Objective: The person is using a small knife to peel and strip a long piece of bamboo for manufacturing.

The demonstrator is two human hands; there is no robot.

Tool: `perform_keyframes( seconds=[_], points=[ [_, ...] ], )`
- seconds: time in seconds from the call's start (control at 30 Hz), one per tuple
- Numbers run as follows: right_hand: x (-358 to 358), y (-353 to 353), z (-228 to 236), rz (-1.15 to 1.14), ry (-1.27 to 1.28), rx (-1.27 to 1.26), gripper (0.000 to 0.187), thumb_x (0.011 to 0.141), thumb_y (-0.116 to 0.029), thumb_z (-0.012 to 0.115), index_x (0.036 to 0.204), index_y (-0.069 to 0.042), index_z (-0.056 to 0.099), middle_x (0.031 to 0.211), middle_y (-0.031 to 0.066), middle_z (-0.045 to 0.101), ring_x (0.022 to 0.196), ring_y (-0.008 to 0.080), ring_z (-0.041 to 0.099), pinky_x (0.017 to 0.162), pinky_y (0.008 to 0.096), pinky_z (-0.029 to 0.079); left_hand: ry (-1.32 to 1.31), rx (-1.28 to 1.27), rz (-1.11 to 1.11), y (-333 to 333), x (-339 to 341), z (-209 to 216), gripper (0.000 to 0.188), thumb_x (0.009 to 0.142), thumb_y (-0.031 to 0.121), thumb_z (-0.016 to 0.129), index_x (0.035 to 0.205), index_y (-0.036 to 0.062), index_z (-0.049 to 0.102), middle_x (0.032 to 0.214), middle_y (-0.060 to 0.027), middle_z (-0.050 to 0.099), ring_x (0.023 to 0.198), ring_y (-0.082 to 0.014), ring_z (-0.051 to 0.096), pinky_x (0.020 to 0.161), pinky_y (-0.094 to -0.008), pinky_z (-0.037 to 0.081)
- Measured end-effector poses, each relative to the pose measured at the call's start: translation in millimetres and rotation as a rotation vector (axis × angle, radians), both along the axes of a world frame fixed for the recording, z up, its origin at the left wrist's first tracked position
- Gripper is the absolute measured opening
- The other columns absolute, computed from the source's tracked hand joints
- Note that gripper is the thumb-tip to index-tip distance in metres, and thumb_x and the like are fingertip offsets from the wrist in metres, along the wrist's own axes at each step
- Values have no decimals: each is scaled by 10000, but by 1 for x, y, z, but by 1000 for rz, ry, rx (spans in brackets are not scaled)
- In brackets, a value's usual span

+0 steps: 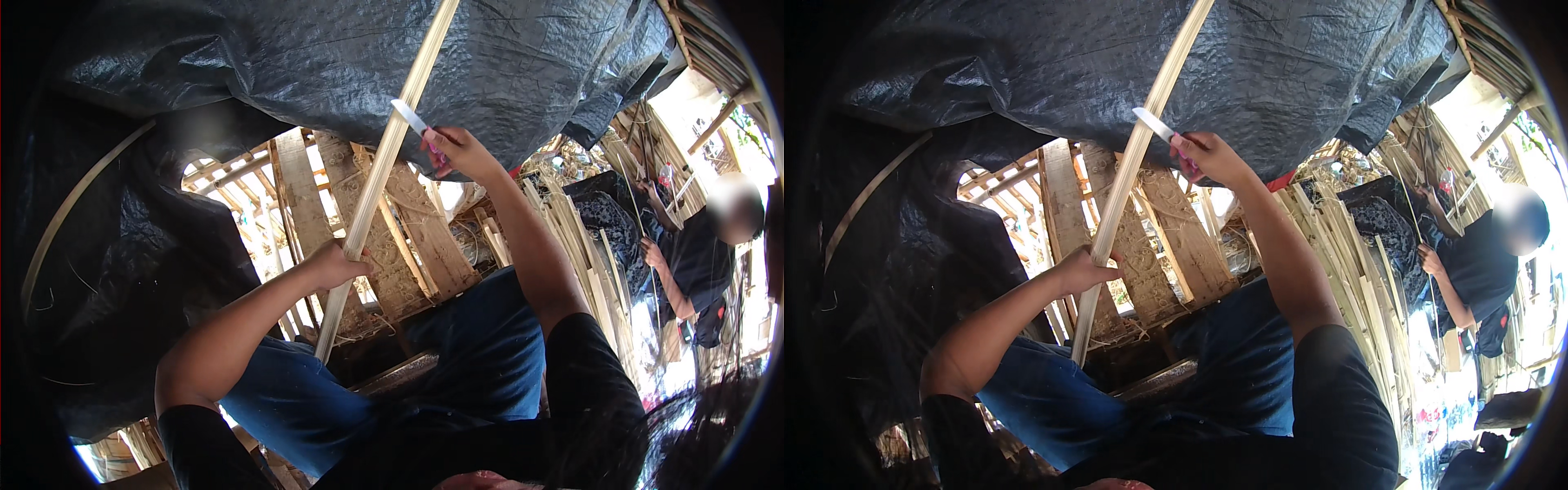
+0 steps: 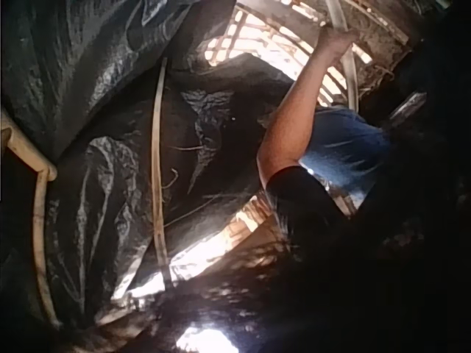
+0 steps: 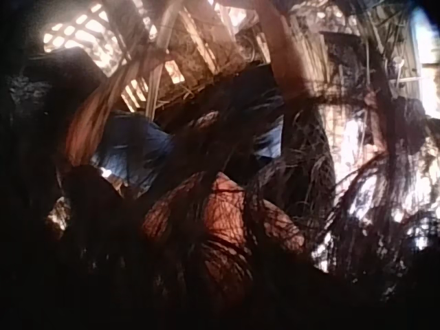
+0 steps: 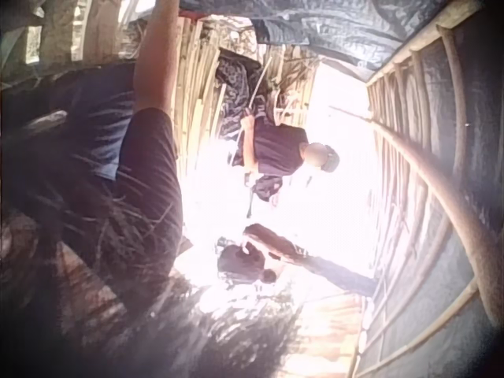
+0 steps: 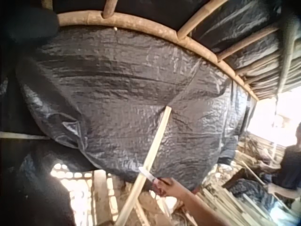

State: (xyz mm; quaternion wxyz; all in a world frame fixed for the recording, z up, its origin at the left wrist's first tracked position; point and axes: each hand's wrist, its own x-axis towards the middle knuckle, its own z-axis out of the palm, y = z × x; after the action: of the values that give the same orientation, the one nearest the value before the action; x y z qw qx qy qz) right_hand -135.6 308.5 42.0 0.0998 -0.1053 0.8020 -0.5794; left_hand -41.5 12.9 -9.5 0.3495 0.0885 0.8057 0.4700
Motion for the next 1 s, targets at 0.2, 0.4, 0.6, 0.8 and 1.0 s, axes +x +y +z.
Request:
perform_keyframes(
  seconds=[0.2,0.4,0.6,0.8,1.0],
  points=[
    [-2,1,-5,44,26,0,451,947,-466,532,886,-26,607,673,10,548,609,84,542,545,250,524,-12,0,-10,1,0,1,356,815,209,725,1102,53,581,783,-51,570,611,-136,609,510,-310,534],
    [-7,6,-7,-25,60,14,449,965,-456,493,908,-20,581,726,32,550,677,112,590,592,273,580,-20,12,-21,-1,-1,-4,366,815,198,724,1114,54,570,808,-67,593,599,-140,617,510,-312,533],
    [-4,1,-8,-68,-5,-143,437,942,-455,545,885,-27,610,684,17,554,613,100,577,556,252,537,-30,8,-24,-1,-2,-2,365,816,197,722,1115,53,571,823,-71,601,593,-144,621,508,-307,532],
    [-5,2,-7,-61,7,-101,457,940,-471,540,899,-22,612,682,24,559,608,109,585,553,248,540,-31,-11,-18,-1,-1,0,374,818,200,721,1129,53,575,826,-68,601,581,-147,614,512,-314,538],
    [-4,-2,-10,-68,0,-150,488,944,-471,529,964,10,612,726,43,544,692,128,587,623,306,595,-31,6,-13,-2,-2,-7,381,818,211,723,1128,47,575,819,-70,604,587,-148,616,521,-312,539]
  ],
)
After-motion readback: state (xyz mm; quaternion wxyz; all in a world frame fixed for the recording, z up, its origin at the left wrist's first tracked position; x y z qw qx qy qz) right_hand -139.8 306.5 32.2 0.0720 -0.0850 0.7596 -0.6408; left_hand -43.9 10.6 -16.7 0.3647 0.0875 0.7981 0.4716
